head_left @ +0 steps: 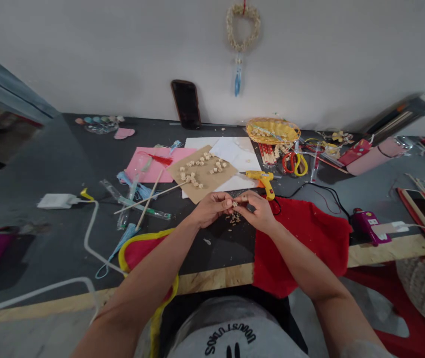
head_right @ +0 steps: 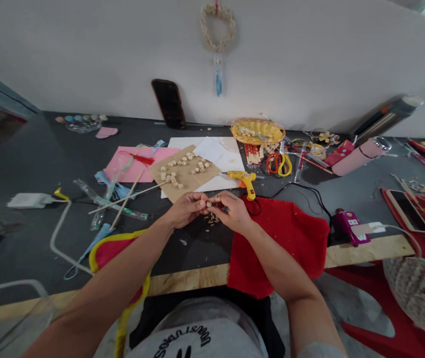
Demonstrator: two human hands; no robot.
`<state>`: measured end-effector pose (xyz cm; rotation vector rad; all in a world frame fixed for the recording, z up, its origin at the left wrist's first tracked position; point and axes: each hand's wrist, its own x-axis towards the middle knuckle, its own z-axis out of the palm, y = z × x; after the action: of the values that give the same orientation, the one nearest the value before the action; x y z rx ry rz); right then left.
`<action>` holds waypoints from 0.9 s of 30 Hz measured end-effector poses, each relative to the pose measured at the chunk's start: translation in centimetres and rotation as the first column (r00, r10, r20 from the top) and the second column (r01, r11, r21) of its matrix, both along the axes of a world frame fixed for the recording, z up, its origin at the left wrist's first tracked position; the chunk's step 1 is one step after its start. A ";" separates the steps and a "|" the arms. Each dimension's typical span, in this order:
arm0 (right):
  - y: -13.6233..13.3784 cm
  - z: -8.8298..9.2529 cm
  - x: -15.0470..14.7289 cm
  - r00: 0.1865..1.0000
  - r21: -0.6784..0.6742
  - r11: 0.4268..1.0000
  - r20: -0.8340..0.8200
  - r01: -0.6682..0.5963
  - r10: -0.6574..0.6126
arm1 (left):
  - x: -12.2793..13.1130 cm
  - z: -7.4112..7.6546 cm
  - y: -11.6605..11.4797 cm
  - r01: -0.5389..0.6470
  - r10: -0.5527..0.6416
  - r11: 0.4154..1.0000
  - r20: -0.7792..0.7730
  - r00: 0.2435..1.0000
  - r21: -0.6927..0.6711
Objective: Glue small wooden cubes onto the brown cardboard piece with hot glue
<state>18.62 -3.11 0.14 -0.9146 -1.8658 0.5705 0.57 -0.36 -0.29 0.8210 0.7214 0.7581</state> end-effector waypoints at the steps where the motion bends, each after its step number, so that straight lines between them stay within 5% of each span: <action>1: 0.0 0.0 0.0 1.000 0.005 1.000 -0.009 0.003 -0.003 | 0.0 0.0 0.0 0.002 -0.002 1.000 0.002 1.000 -0.005; 27: 0.2 -0.7 0.0 0.999 0.075 0.997 -0.006 0.033 -0.032 | -0.2 0.1 0.0 0.022 -0.022 1.000 0.027 0.999 0.005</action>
<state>18.66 -2.89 -0.53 -0.8914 -1.8523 0.4788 0.41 -0.37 -0.14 0.8205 0.6858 0.7502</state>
